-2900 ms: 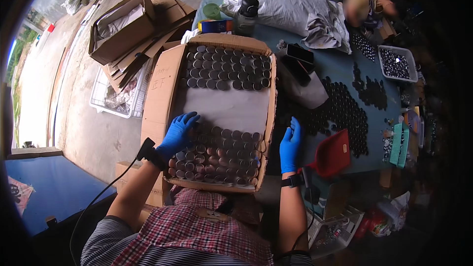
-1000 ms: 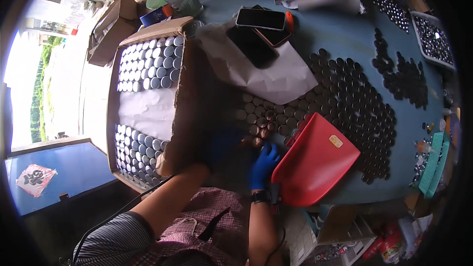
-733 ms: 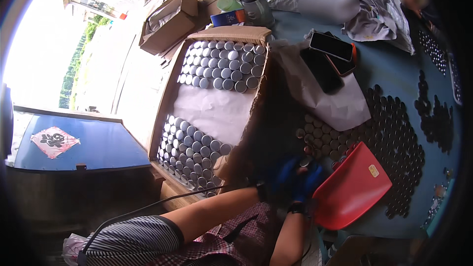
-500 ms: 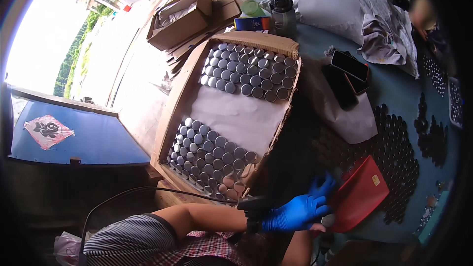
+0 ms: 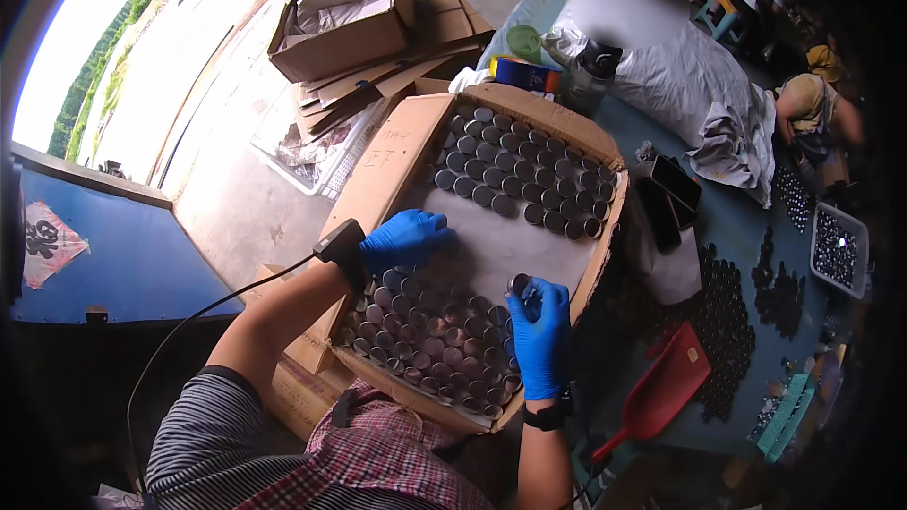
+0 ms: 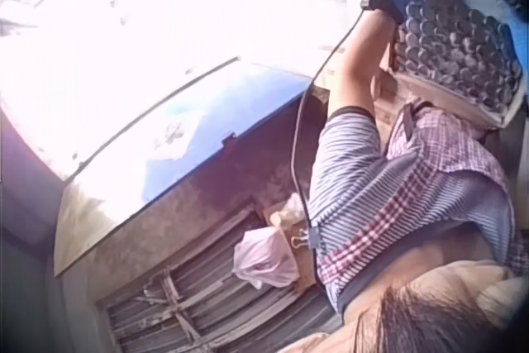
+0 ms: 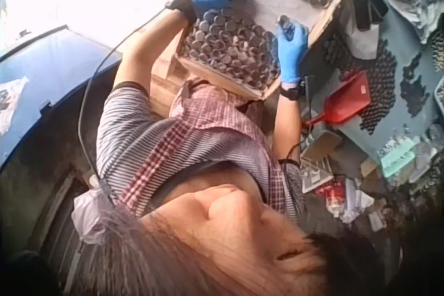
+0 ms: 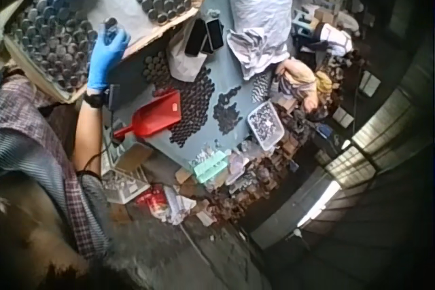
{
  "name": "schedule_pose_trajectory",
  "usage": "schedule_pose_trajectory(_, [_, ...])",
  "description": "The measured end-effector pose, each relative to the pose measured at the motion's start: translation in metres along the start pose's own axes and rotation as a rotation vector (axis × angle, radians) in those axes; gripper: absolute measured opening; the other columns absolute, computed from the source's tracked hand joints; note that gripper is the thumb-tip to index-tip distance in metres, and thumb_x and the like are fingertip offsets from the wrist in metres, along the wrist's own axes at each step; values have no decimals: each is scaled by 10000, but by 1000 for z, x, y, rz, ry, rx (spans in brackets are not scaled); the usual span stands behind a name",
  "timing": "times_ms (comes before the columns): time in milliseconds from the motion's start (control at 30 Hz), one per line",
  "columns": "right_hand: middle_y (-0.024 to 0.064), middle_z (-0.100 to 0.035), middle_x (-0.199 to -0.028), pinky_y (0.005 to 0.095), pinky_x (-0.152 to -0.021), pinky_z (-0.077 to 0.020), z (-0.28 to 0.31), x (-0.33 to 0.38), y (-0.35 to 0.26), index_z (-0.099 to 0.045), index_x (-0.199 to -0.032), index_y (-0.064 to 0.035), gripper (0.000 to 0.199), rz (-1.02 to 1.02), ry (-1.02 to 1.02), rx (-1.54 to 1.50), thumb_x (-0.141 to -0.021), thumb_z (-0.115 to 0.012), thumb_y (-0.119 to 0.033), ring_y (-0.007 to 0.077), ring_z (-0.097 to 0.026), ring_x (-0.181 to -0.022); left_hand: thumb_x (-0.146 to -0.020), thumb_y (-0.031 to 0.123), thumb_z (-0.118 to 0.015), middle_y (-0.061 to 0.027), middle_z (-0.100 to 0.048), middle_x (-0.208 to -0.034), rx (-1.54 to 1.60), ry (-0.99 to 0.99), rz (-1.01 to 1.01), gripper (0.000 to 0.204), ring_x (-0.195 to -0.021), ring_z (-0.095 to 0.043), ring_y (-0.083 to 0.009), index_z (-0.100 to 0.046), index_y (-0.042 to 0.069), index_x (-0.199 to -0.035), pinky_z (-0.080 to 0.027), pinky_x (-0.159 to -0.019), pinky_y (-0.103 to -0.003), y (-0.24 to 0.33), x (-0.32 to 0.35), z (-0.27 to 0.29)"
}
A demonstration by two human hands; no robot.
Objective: Arranging and packing small circular metal components into a cardboard box using a scoop.
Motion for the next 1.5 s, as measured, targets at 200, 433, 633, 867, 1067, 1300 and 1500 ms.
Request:
schedule_pose_trajectory(200, [116, -557, -951, 401, -737, -479, -91, -44, 13, -615, -1032, -79, 330, 255, -190, 325, -789, -764, -245, 295, -576, -836, -753, 133, -670, -132, -557, -934, -132, -37, -214, 333, -874, -574, -354, -597, 71, -1073, -486, -730, -440, 14, 2, 21])
schedule_pose_trajectory(433, [136, -567, -1056, 441, -858, -452, -101, -33, 0, -617, -1158, -69, 349, 411, -185, 361, -830, -664, -179, 342, -536, -982, -778, -79, -544, -129, -561, -1111, 285, -395, -31, 612, -1005, -577, -331, -564, 168, -1338, -497, -835, -394, -20, -2, 10])
schedule_pose_trajectory(633, [137, -579, -1066, 446, -891, -440, -105, -21, 0, -618, -1204, -67, 343, 411, -272, 254, -864, -572, -81, 350, -524, -1010, -719, -116, -515, -124, -592, -1118, 272, -541, -18, 673, -1029, -595, -311, -596, 186, -1315, -510, -858, -371, -26, 3, -4])
schedule_pose_trajectory(867, [149, -580, -1159, 409, -971, -419, -21, -17, -4, -596, -1253, -42, 385, 288, 149, 126, -883, -507, 16, 335, -524, -1097, -762, -54, -584, -133, -613, -1072, 146, -222, -37, 496, -999, -607, -324, -623, 123, -1223, -512, -875, -391, -2, -13, 14])
schedule_pose_trajectory(1067, [141, -569, -1295, 377, -1063, -373, 124, 52, 134, -535, -1299, 14, 341, -219, 793, -232, -1038, -383, -143, 243, -518, -1206, -876, -40, -570, -129, -581, -1060, 565, -64, -84, 361, -953, -626, -260, -591, 79, -1216, -515, -844, -353, 141, -64, -10])
schedule_pose_trajectory(1300, [230, -600, -1213, 414, -992, -441, 160, 97, 287, -539, -1265, 1, 411, -494, 671, 507, -882, -608, -129, 365, -574, -1146, -876, 22, -568, -231, -498, -1138, 567, -57, -130, 304, -1055, -527, -411, -522, 36, -1176, -467, -892, -449, 315, -148, -156])
schedule_pose_trajectory(1500, [237, -541, -1300, 463, -1054, -398, 195, 117, 344, -477, -1337, 38, 507, -431, 1227, 331, -854, -608, -43, 391, -506, -1229, -911, 210, -547, -237, -533, -1081, 414, -73, 325, 244, -998, -551, -412, -535, 25, -1069, -471, -839, -464, 251, -210, -279])
Point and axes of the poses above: each hand's wrist, its own x-axis away from the middle knuckle, its own z-axis out of the back of the hand, y = z × x, the point moved 7 cm from there along -x, towards the middle knuckle
